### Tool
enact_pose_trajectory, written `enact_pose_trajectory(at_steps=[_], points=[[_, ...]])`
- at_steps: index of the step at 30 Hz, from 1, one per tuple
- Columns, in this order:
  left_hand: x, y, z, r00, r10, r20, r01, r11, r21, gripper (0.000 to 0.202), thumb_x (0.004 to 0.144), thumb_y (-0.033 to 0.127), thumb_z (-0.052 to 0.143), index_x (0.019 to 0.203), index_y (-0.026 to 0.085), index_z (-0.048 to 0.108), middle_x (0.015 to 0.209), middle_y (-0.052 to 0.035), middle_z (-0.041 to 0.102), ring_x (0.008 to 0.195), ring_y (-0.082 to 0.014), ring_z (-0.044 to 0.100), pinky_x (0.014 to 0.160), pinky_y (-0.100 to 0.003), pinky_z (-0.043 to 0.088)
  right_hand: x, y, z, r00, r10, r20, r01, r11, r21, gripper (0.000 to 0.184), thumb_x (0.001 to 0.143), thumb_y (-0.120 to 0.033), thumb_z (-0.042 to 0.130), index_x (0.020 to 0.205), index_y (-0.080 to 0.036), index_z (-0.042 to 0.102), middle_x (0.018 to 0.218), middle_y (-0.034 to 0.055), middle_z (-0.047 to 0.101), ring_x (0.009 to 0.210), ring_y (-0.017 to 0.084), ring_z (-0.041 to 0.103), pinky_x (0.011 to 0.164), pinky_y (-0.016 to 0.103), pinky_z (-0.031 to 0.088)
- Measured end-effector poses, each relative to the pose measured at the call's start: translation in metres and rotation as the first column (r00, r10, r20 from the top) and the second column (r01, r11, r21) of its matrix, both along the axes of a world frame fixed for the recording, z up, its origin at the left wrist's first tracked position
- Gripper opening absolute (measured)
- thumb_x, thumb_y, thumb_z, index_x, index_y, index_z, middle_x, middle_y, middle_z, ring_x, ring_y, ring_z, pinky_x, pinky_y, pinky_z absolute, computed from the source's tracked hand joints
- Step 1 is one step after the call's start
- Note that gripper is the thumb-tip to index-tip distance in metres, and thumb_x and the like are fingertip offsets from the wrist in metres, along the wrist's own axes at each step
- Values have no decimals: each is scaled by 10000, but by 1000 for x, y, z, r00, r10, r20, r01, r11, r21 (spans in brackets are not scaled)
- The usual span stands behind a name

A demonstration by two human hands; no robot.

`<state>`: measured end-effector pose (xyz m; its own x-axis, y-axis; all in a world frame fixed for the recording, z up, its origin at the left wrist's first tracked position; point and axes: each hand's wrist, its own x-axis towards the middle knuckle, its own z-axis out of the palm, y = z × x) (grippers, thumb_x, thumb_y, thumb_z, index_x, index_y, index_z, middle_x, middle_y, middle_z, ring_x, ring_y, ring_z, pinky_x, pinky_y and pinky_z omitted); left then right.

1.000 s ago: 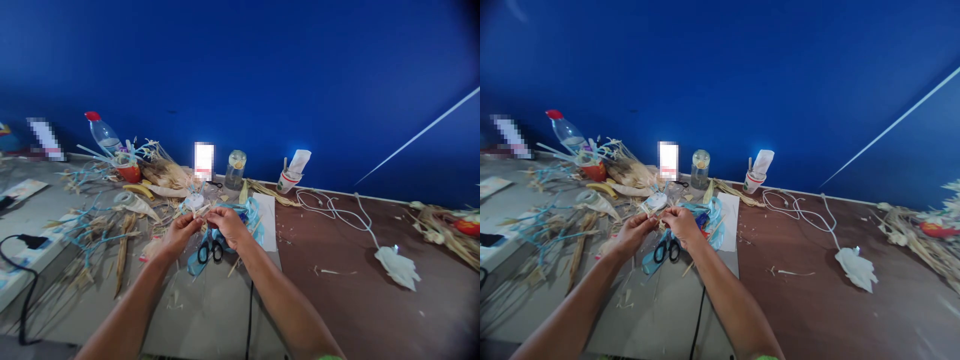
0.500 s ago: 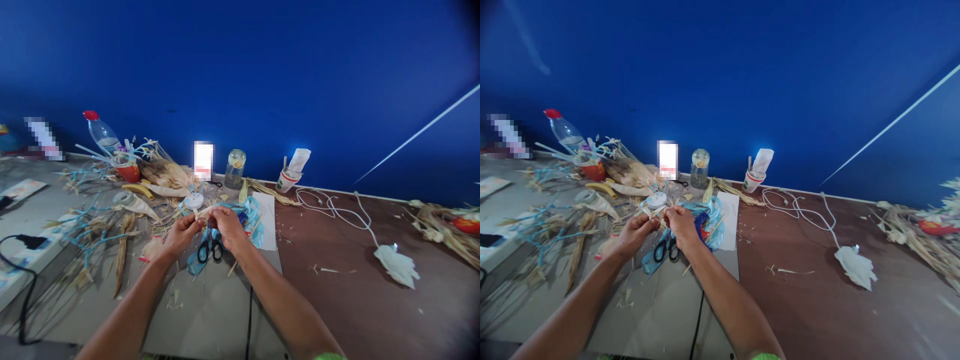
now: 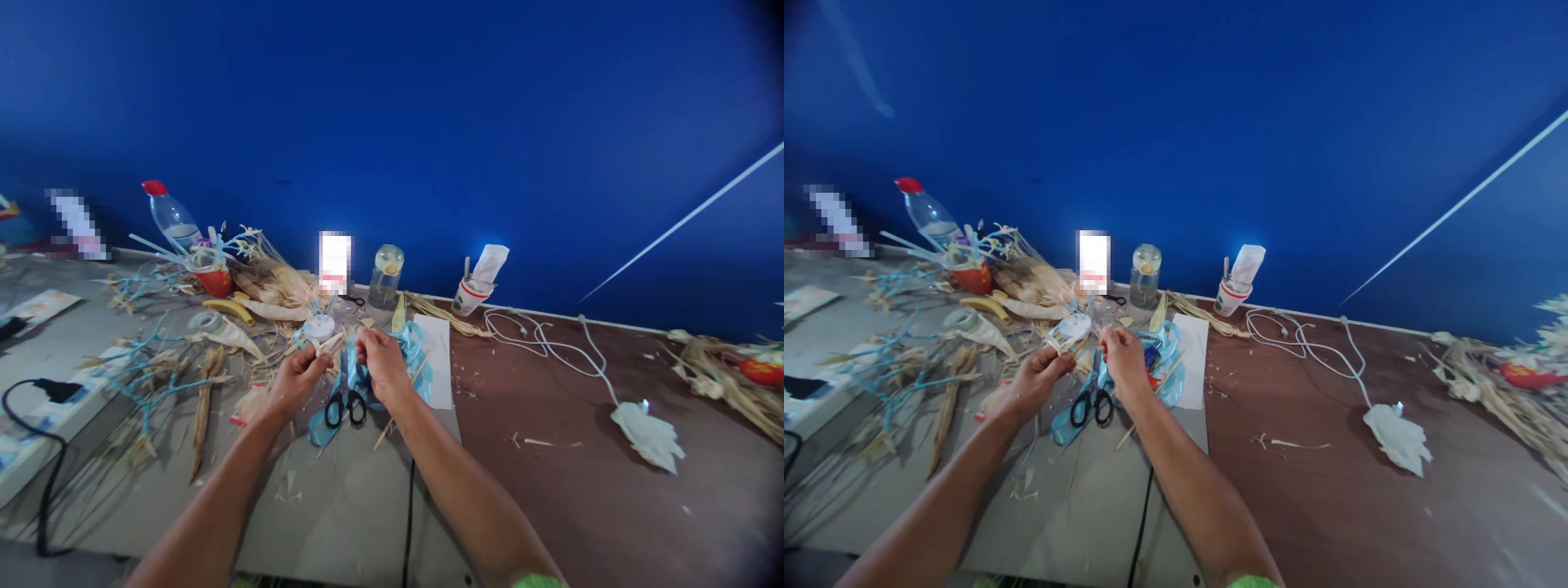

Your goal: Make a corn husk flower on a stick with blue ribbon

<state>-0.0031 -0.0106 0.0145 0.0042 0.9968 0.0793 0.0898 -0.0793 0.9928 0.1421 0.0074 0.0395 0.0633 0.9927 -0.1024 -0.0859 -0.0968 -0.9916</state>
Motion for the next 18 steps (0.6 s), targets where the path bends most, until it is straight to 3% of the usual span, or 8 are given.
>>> enact_pose_trajectory(at_steps=[2, 3, 4, 6, 8, 9, 12, 18], points=[[-2, 1, 1, 998, 54, 27, -54, 998, 12, 265, 690, 394, 636, 570, 162, 587, 513, 28, 491, 513, -103, 412, 519, -227, 326, 5, -3, 5, 964, 60, 260, -88, 991, 97, 234, 774, -372, 477, 660, -175, 533, 567, -28, 509, 502, 88, 466, 502, 202, 365], [-3, 2, 1, 996, 79, 46, -80, 997, 18, 266, 684, 397, 641, 571, 163, 586, 514, 28, 492, 516, -105, 416, 521, -228, 327, 6, -7, 9, 902, 103, 420, -169, 978, 123, 206, 778, -360, 493, 730, -175, 569, 614, -12, 559, 551, 104, 512, 541, 211, 388], [-3, 3, 2, 993, 99, 64, -100, 995, 23, 265, 675, 398, 648, 569, 163, 584, 515, 27, 493, 520, -106, 419, 524, -229, 329, 7, -13, 13, 805, 148, 574, -258, 959, 114, 191, 778, -344, 511, 811, -175, 594, 674, 9, 609, 610, 124, 557, 586, 224, 409], [-4, 4, 2, 988, 123, 88, -127, 991, 33, 256, 668, 391, 653, 571, 163, 588, 522, 28, 499, 528, -106, 424, 531, -229, 330, 5, -28, 20, 527, 218, 821, -386, 923, 2, 238, 770, -340, 545, 916, -165, 615, 781, 75, 671, 728, 189, 621, 650, 267, 433], [-5, 6, 1, 986, 136, 101, -140, 989, 43, 240, 678, 377, 647, 576, 166, 593, 530, 28, 503, 530, -104, 426, 532, -228, 329, -1, -45, 22, 252, 259, 932, -436, 891, -129, 284, 770, -346, 555, 938, -128, 627, 833, 153, 688, 787, 258, 649, 648, 304, 446], [-5, 6, 0, 985, 139, 106, -145, 988, 45, 230, 681, 371, 645, 584, 166, 600, 536, 27, 508, 529, -104, 426, 529, -228, 327, -5, -51, 21, 166, 259, 952, -439, 883, -164, 300, 779, -340, 549, 957, -110, 625, 839, 179, 688, 789, 277, 656, 634, 312, 451], [-4, 7, -2, 983, 130, 130, -137, 990, 42, 215, 670, 364, 656, 595, 167, 613, 537, 25, 513, 517, -102, 422, 513, -229, 319, -15, -64, 13, 73, 237, 969, -421, 888, -185, 307, 800, -288, 535, 1007, -72, 604, 816, 211, 686, 775, 295, 669, 598, 312, 460], [-4, 7, -2, 984, 114, 134, -121, 992, 45, 239, 676, 389, 654, 597, 166, 612, 527, 29, 498, 498, -93, 417, 501, -225, 318, -23, -64, 7, 49, 230, 972, -413, 891, -190, 385, 798, -75, 435, 1173, -30, 510, 854, 211, 686, 784, 294, 672, 596, 325, 462]])
